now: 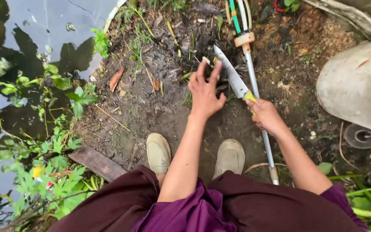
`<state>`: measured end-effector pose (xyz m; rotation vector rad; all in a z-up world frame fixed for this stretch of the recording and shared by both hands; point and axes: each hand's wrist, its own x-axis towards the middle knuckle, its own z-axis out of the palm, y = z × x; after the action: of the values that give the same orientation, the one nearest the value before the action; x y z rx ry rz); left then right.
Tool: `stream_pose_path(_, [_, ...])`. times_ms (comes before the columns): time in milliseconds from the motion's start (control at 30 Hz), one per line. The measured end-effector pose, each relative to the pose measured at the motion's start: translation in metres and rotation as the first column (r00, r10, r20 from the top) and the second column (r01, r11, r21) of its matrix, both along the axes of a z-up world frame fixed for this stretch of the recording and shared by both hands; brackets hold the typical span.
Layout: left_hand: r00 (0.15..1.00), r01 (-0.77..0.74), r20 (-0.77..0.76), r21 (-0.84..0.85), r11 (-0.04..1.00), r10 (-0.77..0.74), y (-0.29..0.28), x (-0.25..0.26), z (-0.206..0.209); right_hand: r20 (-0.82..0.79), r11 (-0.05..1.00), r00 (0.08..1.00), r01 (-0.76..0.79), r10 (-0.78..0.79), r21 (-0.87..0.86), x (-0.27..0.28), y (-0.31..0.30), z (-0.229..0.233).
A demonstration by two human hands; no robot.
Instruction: Pulling water hyacinths from a pond and cutting them with a knife
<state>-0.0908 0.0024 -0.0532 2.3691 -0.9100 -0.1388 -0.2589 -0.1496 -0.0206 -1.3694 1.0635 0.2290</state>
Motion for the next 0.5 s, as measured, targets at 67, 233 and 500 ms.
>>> stream_pose_path(67, [0.995, -0.056, -0.087, -0.029, 0.998, 0.053, 0.006, -0.001, 0.008, -0.054, 0.953, 0.991, -0.132, 0.122, -0.273, -0.017, -0.006, 0.004])
stream_pose_path(233, [0.941, -0.232, -0.256, -0.011, 0.973, 0.222, 0.019, 0.005, -0.015, -0.08, 0.691, 0.966, -0.232, 0.244, -0.684, -0.004, 0.004, 0.103])
stream_pose_path(500, [0.907, -0.148, -0.383, 0.102, 0.984, 0.177, 0.025, 0.025, -0.017, 0.221, 0.57, 0.944, 0.044, 0.245, -0.821, 0.028, 0.034, 0.053])
